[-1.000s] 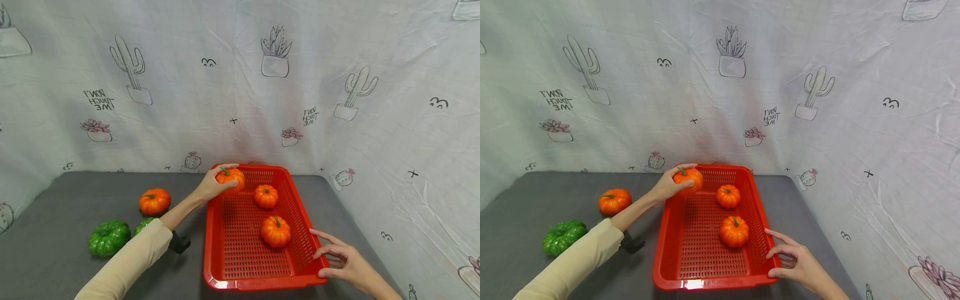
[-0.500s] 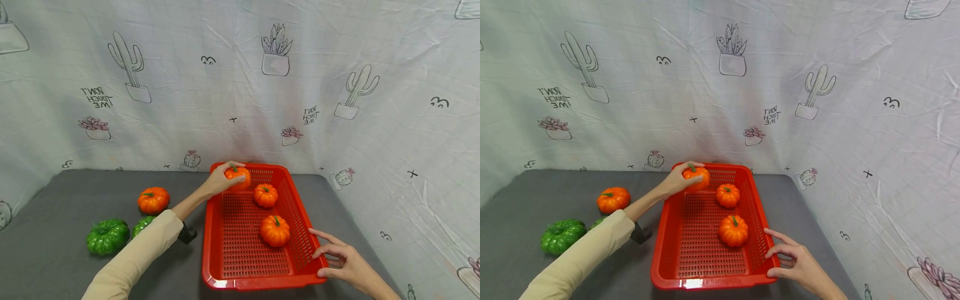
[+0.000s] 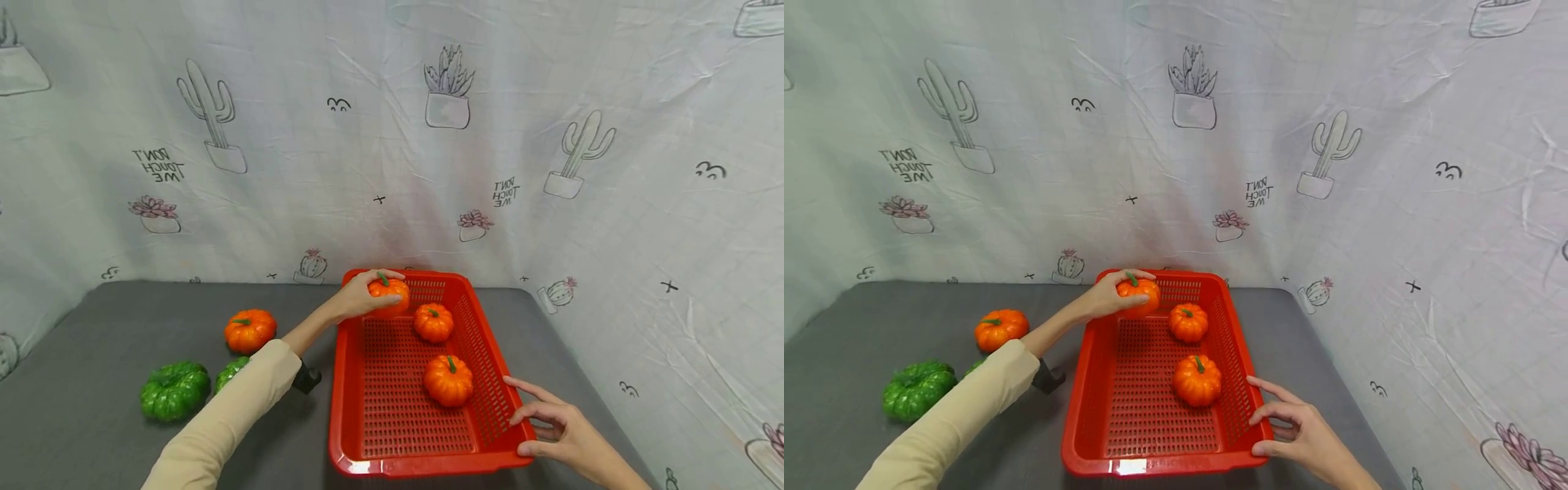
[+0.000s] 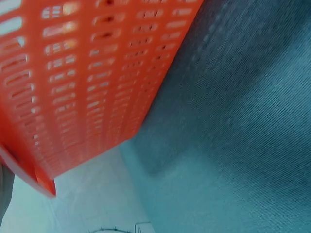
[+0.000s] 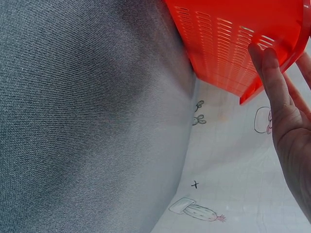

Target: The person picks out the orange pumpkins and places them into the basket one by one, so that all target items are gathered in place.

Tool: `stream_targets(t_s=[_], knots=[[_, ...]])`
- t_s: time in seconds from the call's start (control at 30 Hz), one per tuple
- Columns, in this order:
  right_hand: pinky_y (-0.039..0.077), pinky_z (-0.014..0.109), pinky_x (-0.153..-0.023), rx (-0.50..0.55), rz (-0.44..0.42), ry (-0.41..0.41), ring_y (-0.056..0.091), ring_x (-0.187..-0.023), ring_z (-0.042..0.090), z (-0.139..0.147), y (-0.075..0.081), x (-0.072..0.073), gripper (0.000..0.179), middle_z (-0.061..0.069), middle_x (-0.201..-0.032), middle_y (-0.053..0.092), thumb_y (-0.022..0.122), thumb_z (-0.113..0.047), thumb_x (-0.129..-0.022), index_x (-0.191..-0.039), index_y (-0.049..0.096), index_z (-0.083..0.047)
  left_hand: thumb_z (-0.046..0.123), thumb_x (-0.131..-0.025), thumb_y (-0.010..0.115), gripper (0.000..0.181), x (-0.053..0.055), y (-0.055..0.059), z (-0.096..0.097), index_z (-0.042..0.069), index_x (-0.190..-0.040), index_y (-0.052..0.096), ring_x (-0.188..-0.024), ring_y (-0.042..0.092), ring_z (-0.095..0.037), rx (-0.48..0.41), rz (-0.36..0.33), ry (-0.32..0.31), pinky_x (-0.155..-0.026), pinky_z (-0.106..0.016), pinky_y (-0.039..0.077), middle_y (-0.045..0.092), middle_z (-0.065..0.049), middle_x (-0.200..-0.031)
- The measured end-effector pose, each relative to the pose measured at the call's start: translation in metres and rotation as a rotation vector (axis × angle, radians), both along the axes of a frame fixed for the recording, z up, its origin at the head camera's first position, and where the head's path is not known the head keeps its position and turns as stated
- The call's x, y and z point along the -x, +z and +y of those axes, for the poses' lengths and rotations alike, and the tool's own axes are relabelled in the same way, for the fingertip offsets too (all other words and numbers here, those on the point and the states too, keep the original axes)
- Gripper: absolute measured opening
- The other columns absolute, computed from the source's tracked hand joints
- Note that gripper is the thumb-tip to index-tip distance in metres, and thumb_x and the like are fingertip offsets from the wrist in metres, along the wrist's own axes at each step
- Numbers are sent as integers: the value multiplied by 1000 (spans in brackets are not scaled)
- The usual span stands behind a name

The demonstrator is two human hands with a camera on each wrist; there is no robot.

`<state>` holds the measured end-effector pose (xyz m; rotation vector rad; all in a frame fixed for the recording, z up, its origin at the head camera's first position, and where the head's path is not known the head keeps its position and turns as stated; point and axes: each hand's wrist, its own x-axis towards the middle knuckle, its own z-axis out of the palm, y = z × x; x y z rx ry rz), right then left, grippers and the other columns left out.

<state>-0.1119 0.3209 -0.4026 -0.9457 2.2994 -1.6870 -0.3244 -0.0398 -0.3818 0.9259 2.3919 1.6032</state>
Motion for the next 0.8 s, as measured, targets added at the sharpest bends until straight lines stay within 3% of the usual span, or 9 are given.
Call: stream_targets(t_s=[0.13, 0.27, 0.43, 0.57, 0.67, 0.8], knots=[[54, 34, -82, 0, 2, 6, 42, -127, 0, 1, 1, 0, 25, -4, -150, 37, 64, 13, -83, -106, 62, 4, 18, -89, 71, 44, 8, 2, -4, 10, -130, 58, -92, 62, -18, -12, -64, -139, -82, -32, 52, 61, -6, -117], [54, 32, -83, -10, -9, -6, 44, -126, 1, 0, 1, 0, 24, -6, -149, 37, 65, 12, -83, -106, 63, 4, 8, -89, 69, 47, 18, 4, -8, 4, -133, 54, -97, 60, -20, -35, -111, -255, -84, -31, 51, 59, -7, -122], [54, 31, -82, -43, -8, -37, 45, -123, 0, 1, 1, -1, 24, -12, -148, 37, 67, 9, -83, -105, 64, 2, 8, -84, 74, 54, 27, 5, -8, 6, -135, 53, -99, 59, -21, -12, -83, -259, -83, -32, 51, 58, -8, -124], [54, 31, -82, -47, -10, -41, 46, -123, 0, 1, 1, -1, 23, -13, -147, 37, 67, 9, -83, -105, 64, 2, 9, -80, 78, 66, 33, 6, -6, 8, -139, 49, -104, 57, -21, 52, -78, -301, -87, -32, 50, 52, -9, -133], [54, 31, -83, -46, -10, -49, 46, -122, -1, 1, 0, -1, 24, -13, -147, 38, 67, 9, -83, -105, 64, 2, 9, -79, 79, 70, 38, 7, -6, 9, -142, 46, -107, 55, -20, 96, -111, -338, -89, -32, 49, 50, -7, -137], [54, 30, -83, -49, 11, -52, 45, -122, -1, 0, -2, 0, 26, -12, -147, 38, 68, 9, -81, -105, 64, 1, 8, -79, 79, 69, 46, 7, -6, 9, -140, 47, -105, 57, -21, 108, -185, -349, -87, -33, 50, 54, -9, -129]])
